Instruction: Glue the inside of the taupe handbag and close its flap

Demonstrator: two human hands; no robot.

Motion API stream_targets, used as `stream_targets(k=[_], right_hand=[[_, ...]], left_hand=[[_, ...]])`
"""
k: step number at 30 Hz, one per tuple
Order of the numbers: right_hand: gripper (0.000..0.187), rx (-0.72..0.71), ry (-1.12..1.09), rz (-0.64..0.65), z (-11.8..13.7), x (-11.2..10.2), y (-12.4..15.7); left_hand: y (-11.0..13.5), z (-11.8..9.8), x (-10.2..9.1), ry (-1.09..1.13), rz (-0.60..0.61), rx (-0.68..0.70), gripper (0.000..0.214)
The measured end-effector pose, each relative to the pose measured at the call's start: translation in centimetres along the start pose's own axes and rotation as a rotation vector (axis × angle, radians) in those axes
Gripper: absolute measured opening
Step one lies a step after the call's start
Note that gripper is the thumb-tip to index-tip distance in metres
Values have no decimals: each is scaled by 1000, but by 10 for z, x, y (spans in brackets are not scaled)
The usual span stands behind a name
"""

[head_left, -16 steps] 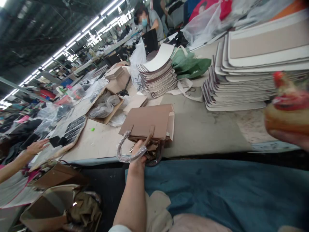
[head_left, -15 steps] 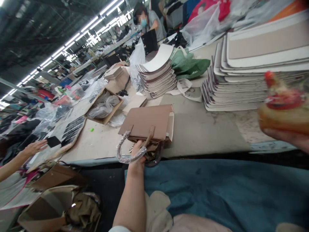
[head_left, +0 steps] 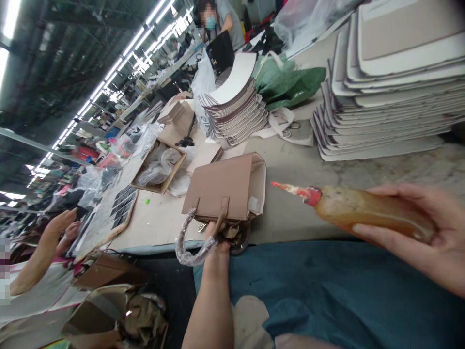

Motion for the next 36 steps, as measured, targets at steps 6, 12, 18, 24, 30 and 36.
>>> stream_targets(k=[6,12,18,24,30,36], right_hand=[[45,-75,-10,190,7,10,6],[41,29,-118,233,12,19,8],[36,43,-101,285,20,27,6],[32,58,-149,313,23,35,1],[29,94,-209,347,27,35,-2],[29,155,-256,368,26,34,-2]], left_hand=[[-3,3,-3,28,35,39,13],[7,0,8,-52,29,55,12],[13,-1,12,-129,-20,65,7],[11,0,9,-187,-3,91,16],[11,1,11,-199,-43,112,15],[12,-1,12,-259,-16,139,15]])
Point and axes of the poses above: each hand's wrist, its own y-axis away from the middle knuckle, its own x-axis out of the palm, z = x × y, the point moved 1 cm from there along -y, towards the middle knuckle, and after that the axes turned 7 degrees about -y, right-handed, at the moved point
